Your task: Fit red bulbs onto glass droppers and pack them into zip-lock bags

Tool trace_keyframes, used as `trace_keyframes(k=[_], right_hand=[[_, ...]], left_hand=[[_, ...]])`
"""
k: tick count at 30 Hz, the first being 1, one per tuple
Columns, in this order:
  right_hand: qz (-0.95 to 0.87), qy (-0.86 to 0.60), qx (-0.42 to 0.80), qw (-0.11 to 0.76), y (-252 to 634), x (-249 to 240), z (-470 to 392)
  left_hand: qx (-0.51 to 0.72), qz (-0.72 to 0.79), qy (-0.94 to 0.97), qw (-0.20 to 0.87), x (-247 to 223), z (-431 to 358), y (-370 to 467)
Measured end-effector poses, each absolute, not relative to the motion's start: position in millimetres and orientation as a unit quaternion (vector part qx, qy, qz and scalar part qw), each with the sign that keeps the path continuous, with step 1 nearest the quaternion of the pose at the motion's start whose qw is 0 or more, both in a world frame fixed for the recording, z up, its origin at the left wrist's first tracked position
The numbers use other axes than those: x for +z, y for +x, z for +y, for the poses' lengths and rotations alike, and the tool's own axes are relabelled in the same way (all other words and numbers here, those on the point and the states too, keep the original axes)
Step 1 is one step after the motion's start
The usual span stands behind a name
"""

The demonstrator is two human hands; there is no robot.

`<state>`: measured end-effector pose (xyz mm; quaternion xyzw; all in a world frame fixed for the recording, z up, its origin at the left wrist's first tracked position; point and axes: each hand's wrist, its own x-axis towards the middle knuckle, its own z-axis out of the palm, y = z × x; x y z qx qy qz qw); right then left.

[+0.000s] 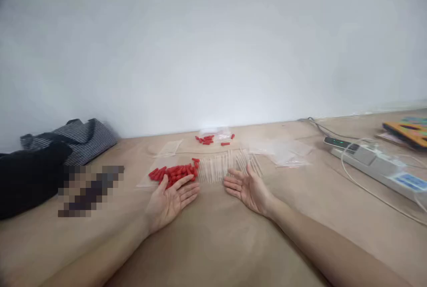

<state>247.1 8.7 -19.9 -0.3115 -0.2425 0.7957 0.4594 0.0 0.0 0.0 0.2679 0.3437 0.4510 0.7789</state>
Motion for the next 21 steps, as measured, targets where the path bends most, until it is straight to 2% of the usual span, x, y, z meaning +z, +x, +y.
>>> trace_keyframes(k=[6,9,11,13,17,19,21], right_hand=[[-0.258,-0.299,0.794,0.461,250,-24,7],[-0.309,-0.306,0.767,0.473,249,-27,6],[-0.393,-0.336,0.702,0.489,249,-30,4],[-0.530,-0.386,0.580,0.484,249,-31,0],[-0.814,-0.360,0.308,0.337,251,-29,-9],[-0.866,-0.338,0.238,0.280,251,-28,-12],[-0.877,-0.344,0.205,0.265,251,-27,-14]], left_hand=[[0.435,0.343,0.285,0.782,3,-5,2],[0.439,0.349,0.365,0.743,-3,-6,1],[0.444,0.367,0.480,0.661,-9,-7,-1],[0.413,0.391,0.635,0.523,-12,-9,-4],[0.243,0.372,0.863,0.242,-10,-14,-8],[0.195,0.365,0.892,0.183,-8,-15,-8],[0.179,0.370,0.897,0.162,-7,-15,-8]])
